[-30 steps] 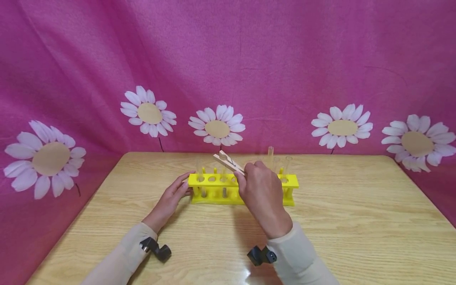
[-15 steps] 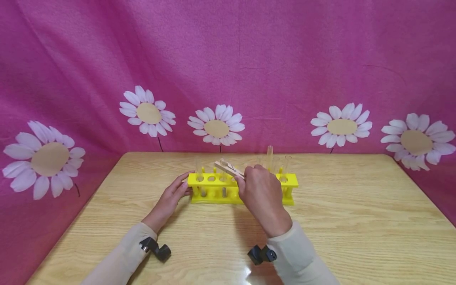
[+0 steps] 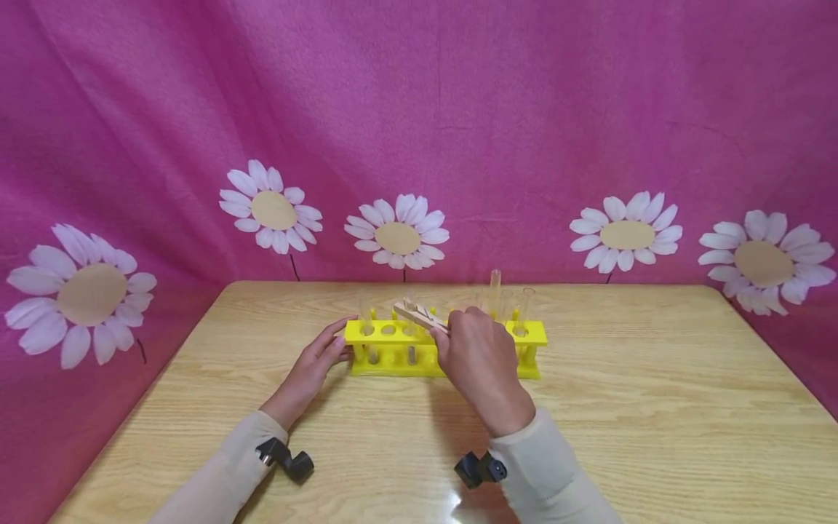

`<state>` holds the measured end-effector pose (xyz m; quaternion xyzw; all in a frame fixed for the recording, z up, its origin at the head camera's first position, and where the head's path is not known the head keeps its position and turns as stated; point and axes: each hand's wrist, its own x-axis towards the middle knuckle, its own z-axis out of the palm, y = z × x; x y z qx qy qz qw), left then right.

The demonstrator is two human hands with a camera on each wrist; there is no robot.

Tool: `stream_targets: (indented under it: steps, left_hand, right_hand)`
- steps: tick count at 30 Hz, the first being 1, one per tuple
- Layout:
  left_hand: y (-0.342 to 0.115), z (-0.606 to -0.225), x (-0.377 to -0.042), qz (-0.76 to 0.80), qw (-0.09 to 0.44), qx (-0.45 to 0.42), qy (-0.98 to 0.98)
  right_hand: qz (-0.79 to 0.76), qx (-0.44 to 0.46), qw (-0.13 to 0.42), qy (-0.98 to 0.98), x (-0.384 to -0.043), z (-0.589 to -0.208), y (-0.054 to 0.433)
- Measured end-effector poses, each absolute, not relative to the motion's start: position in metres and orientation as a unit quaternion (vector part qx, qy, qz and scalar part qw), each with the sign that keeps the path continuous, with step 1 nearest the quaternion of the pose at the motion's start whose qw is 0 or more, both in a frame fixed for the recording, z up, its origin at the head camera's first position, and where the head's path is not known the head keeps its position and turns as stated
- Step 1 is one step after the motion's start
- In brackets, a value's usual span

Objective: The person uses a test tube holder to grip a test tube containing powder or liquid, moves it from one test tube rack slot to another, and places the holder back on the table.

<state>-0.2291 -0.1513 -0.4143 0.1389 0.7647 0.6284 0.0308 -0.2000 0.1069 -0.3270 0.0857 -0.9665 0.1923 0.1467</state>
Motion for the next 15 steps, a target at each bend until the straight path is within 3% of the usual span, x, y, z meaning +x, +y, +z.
stream_targets:
  steps: [15]
  left_hand:
    - [-0.1511, -0.4133, -0.2286, 0.64, 0.032, 0.145, 0.753]
  right_hand:
    - [0.201, 0.08, 0.131, -0.967, -0.2015, -0.3287, 0.1064]
